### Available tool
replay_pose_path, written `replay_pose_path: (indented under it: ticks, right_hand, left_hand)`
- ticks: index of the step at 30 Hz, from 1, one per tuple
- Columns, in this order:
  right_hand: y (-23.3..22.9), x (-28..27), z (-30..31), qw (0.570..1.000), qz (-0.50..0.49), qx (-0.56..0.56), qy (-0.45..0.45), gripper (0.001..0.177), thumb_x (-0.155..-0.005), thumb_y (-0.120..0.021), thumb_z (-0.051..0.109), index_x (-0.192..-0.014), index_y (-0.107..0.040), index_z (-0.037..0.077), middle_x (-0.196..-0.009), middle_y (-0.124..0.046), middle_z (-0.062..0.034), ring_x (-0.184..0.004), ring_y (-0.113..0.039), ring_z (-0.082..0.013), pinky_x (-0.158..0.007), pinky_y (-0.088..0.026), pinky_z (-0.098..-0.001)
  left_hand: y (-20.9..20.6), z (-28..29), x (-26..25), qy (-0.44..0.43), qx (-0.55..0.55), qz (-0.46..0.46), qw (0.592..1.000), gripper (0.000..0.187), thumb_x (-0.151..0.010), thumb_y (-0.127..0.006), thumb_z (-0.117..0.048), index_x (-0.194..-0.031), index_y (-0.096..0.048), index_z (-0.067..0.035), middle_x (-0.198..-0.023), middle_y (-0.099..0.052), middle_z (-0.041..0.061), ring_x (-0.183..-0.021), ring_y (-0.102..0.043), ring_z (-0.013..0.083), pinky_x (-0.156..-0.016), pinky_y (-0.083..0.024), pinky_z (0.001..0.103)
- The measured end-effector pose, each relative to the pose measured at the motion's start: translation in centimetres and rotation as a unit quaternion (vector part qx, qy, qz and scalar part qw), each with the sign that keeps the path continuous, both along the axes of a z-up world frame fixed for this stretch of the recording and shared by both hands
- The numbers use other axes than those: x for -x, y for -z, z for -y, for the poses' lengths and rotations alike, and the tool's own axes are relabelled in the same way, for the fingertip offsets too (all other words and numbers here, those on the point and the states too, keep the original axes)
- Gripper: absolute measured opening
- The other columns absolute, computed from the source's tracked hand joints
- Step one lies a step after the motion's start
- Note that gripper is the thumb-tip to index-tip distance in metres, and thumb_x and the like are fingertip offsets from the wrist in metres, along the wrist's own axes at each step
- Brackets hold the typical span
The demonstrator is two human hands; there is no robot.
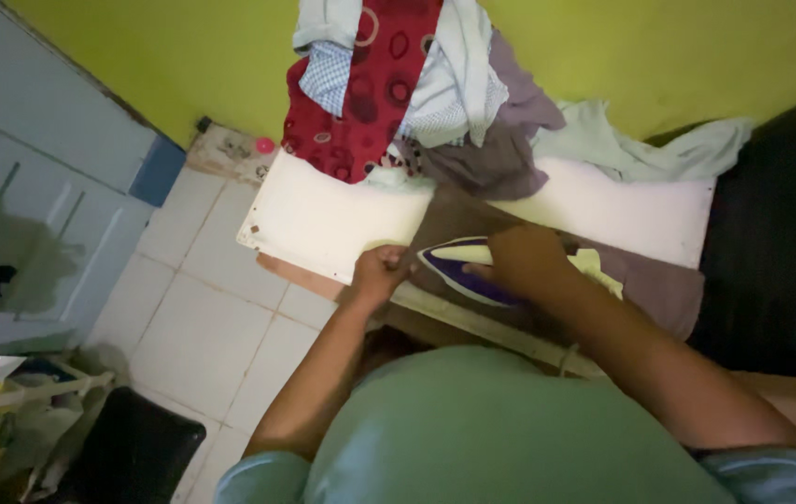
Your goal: The person irons a brown long-sleeved shirt on a white table using a purple and white iron. After finishing the brown shirt, the person folds it and places it into a wooden wardrobe. The person then picks up a light green shirt from a pile of clothes and begins to unfold it on the table.
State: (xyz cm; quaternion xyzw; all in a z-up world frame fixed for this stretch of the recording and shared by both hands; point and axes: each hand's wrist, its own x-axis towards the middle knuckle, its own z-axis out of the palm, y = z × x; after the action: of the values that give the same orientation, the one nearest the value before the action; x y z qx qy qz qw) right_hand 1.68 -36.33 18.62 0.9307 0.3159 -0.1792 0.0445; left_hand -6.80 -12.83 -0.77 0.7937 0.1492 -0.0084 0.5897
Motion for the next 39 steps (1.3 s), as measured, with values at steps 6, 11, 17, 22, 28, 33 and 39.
replay_pose_path:
  ticks: [6, 11, 17, 22, 28, 33, 39]
  right_hand:
    - [0.1, -0.8, -2.1, 1.0, 0.001, 0.0, 0.024, 0.062, -0.087, -0.063, 0.069, -0.088, -0.078, 0.009, -0.084, -0.075, -0.0171, -0.08, -0.073, -0.0356, -0.071, -0.056, -0.0499]
    - [0.3, -0.7, -1.2, 1.0, -0.007, -0.002, 0.011, 0.062, -0.083, -0.065, 0.069, -0.089, -0.079, 0.009, -0.084, -0.075, -0.0168, -0.081, -0.073, -0.0351, -0.072, -0.056, -0.0494]
    - [-0.9, 0.8, 0.8, 1.0, -0.009, 0.02, 0.018, 0.06, -0.082, -0.065, 0.068, -0.093, -0.078, 0.011, -0.086, -0.075, -0.0175, -0.08, -0.073, -0.036, -0.072, -0.057, -0.0503]
    - [-0.1, -1.1, -2.1, 0.999, 0.008, 0.01, 0.032, 0.065, -0.087, -0.062, 0.07, -0.088, -0.078, 0.007, -0.084, -0.074, -0.0178, -0.078, -0.073, -0.036, -0.07, -0.058, -0.05]
    - [0.8, -3.0, -1.5, 0.997, 0.048, 0.021, 0.05, 0.07, -0.088, -0.06, 0.074, -0.09, -0.076, 0.006, -0.082, -0.075, -0.0171, -0.078, -0.075, -0.0335, -0.068, -0.058, -0.0464]
    - [0.5, -4.5, 2.4, 0.99, 0.034, 0.03, 0.136, 0.068, -0.088, -0.06, 0.073, -0.09, -0.077, 0.007, -0.085, -0.076, -0.0167, -0.08, -0.075, -0.0346, -0.071, -0.058, -0.0477]
    - [0.0, -4.3, 6.0, 0.978, 0.034, 0.028, 0.206, 0.071, -0.089, -0.061, 0.073, -0.09, -0.078, 0.004, -0.088, -0.076, -0.0189, -0.085, -0.074, -0.0366, -0.074, -0.058, -0.0486]
  left_hand:
    - [1.7, -0.2, -0.9, -0.02, -0.001, -0.005, 1.0, 0.035, -0.078, -0.088, -0.018, -0.107, -0.077, -0.001, -0.094, -0.078, 0.009, -0.082, -0.07, 0.0143, -0.077, -0.056, 0.03]
    - [1.8, -0.5, -1.2, -0.013, 0.05, -0.012, 0.999, 0.033, -0.078, -0.087, -0.015, -0.107, -0.078, -0.003, -0.094, -0.078, 0.008, -0.08, -0.069, 0.0136, -0.075, -0.056, 0.028]
    - [0.1, -0.5, -1.0, -0.008, 0.059, -0.03, 0.998, 0.029, -0.079, -0.085, -0.012, -0.105, -0.079, -0.001, -0.091, -0.079, 0.008, -0.077, -0.07, 0.0128, -0.073, -0.056, 0.027]
    - [-0.7, -0.2, -1.0, -0.01, 0.078, -0.037, 0.996, 0.027, -0.079, -0.084, -0.012, -0.103, -0.079, 0.0, -0.091, -0.079, 0.007, -0.077, -0.07, 0.0123, -0.073, -0.056, 0.027]
    - [-0.7, -0.3, -1.1, -0.026, 0.074, -0.059, 0.995, 0.026, -0.079, -0.084, -0.012, -0.102, -0.079, -0.001, -0.091, -0.079, 0.007, -0.077, -0.07, 0.0118, -0.073, -0.056, 0.027]
    - [0.0, -0.5, -1.2, -0.021, 0.032, -0.04, 0.998, 0.028, -0.078, -0.086, -0.014, -0.102, -0.08, -0.002, -0.09, -0.078, 0.007, -0.077, -0.069, 0.0115, -0.074, -0.055, 0.026]
    - [-0.6, -1.2, -3.8, 0.019, 0.123, -0.137, 0.983, 0.041, -0.083, -0.077, -0.037, -0.102, -0.079, -0.001, -0.09, -0.075, 0.013, -0.077, -0.066, 0.0212, -0.072, -0.054, 0.037]
